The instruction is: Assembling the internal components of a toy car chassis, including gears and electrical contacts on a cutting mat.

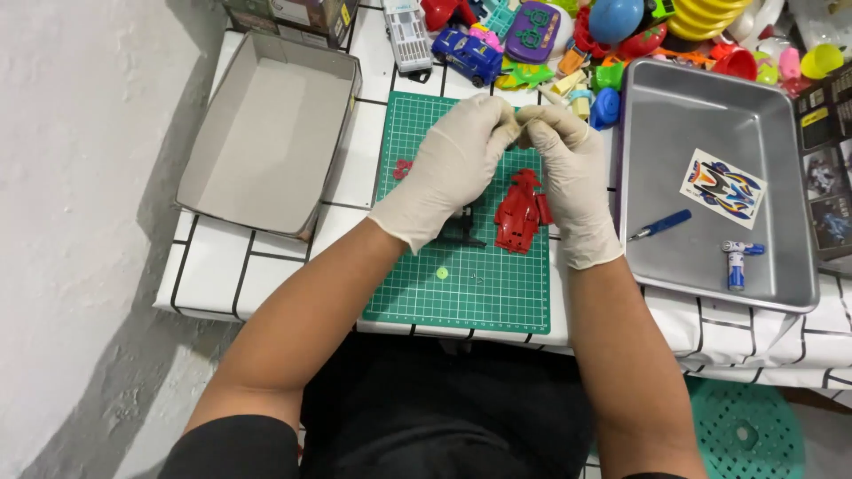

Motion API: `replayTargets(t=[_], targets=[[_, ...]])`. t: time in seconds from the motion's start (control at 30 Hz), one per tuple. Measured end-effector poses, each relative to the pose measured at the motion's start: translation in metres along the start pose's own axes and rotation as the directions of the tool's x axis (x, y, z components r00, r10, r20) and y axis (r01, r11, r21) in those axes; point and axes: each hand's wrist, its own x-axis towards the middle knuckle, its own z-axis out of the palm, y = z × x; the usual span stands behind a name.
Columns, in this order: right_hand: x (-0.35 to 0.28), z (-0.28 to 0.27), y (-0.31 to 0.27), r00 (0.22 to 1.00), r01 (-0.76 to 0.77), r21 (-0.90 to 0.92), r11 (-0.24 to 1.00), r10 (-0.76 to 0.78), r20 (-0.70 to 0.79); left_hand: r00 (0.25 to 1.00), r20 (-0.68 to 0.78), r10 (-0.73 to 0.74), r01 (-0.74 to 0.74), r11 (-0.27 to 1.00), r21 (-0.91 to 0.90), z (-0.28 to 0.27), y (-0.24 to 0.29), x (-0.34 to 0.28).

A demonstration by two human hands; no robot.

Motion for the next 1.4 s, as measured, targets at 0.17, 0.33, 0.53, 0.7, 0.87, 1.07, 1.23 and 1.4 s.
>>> replayTargets(t=[0.17,0.33,0.53,0.7,0.87,1.07,1.23,1.4], targets=[[0.006,-0.002,0.002,0.992,0.014,0.101,0.995,0.0,-0.13,0.995,0.093,0.023,-0.015,0.996,-0.082,0.008,-0.013,0.02],[0.007,-0.003,-0.006,0.959,0.004,0.032,0.999,0.005,-0.283,0.976,0.206,-0.072,-0.018,0.913,0.408,0.022,-0.038,0.027],[0.008,-0.011,0.01,0.94,-0.055,0.0,0.998,0.052,-0.338,0.945,0.323,-0.05,-0.183,0.737,0.651,0.048,-0.057,0.028],[0.008,-0.01,0.015,0.957,-0.111,-0.01,0.994,0.104,-0.271,0.939,0.345,-0.018,-0.204,0.775,0.598,0.065,-0.075,0.026],[0.007,-0.01,0.02,0.958,-0.153,-0.057,0.987,0.134,-0.253,0.954,0.299,0.002,-0.177,0.809,0.56,0.04,-0.051,0.022],[-0.003,0.012,-0.009,0.985,-0.087,-0.162,0.983,0.06,-0.161,0.99,0.109,-0.094,0.093,0.996,0.016,-0.029,0.0,0.006],[-0.016,0.026,-0.019,0.997,0.008,-0.34,0.94,-0.035,-0.073,0.993,0.005,-0.121,0.116,0.941,-0.318,-0.039,-0.006,-0.008],[-0.023,0.03,-0.021,0.995,0.048,-0.465,0.884,-0.082,-0.053,0.991,-0.031,-0.132,0.111,0.921,-0.373,-0.032,-0.016,-0.013]])
